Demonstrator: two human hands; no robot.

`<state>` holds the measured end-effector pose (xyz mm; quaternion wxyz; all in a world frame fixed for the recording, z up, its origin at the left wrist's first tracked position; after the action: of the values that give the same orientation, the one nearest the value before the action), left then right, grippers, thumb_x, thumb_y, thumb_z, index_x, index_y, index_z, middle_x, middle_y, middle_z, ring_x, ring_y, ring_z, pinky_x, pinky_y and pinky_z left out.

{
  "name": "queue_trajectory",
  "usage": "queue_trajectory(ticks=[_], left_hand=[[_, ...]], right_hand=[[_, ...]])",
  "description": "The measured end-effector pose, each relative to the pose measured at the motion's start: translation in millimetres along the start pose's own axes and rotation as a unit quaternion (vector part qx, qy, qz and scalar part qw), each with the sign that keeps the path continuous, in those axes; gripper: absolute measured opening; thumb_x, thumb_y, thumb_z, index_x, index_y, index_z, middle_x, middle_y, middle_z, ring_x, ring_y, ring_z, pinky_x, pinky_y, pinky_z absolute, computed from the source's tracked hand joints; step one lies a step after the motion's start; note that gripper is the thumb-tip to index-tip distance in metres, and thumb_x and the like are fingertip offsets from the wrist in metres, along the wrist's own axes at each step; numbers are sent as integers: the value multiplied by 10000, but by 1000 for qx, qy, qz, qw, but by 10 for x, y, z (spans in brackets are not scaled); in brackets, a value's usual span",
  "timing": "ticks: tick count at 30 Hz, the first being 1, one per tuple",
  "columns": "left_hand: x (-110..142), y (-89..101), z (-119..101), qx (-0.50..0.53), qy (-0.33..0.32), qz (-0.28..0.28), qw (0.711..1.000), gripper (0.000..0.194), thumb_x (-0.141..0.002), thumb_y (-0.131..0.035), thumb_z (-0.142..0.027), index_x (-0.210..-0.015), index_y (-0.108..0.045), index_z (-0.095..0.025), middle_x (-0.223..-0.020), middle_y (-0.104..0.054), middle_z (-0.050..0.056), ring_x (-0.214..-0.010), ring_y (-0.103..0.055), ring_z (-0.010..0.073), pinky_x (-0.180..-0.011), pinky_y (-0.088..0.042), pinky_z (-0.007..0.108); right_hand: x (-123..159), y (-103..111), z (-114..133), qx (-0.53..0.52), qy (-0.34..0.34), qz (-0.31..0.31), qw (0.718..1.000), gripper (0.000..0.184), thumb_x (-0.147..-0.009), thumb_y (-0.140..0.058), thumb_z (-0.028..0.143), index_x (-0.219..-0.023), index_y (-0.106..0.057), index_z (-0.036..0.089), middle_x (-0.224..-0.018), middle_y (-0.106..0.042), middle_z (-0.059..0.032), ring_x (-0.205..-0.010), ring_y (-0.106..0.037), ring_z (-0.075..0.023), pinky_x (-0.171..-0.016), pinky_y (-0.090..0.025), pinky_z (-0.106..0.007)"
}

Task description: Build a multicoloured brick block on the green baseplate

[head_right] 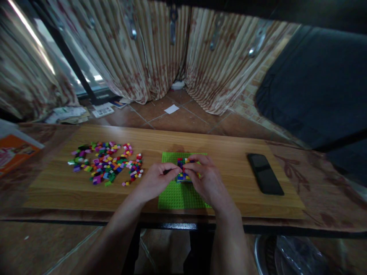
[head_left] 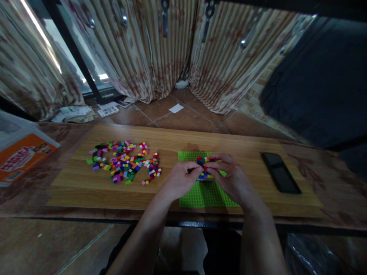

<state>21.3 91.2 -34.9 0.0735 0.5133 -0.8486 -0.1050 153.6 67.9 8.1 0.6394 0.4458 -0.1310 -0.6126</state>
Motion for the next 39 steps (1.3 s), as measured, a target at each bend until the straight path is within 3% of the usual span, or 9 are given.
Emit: queue_trajectory(ticks=[13,31,39], left_hand=[[9,-1,-14,-13,4,3,1000,305,-891,-473,-343,-779,-689,-159,-650,-539,-25,-609,-441,114,-605,-352,245],[9,-4,-26,2,6,-4,1000,287,-877,-488,-319,-752,-685,-152,-646,-547,-20,-608,-447,115,-597,-341,246],[10,-3,-32,-7,6,1,1000,300,-879,-479,-326,-701,-653,-159,-612,-501,-28,-589,-423,112,-584,-330,245]], right_hand=[[-32,-51,-112,-68,-81,-30,994,92,-851,-642,262,-786,-708,257,-1055,-628,-50,-1024,-598,-222,-924,-467,-449],[-84,-77,-100,-66,-90,-2,994,162,-871,-590,287,-750,-691,247,-1006,-622,-49,-1000,-592,-221,-916,-453,-459],[-92,-69,-112,-68,-97,-20,993,166,-846,-605,308,-717,-692,249,-988,-626,-55,-989,-596,-227,-916,-455,-463]])
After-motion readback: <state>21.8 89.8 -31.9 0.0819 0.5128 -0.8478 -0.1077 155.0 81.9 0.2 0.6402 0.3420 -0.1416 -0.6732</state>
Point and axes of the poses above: each hand's wrist, its own x-axis away from the middle knuckle, its own y-axis out of the back of the hand, z = x × y, the point moved 8 cm from there along -x, towards the middle knuckle
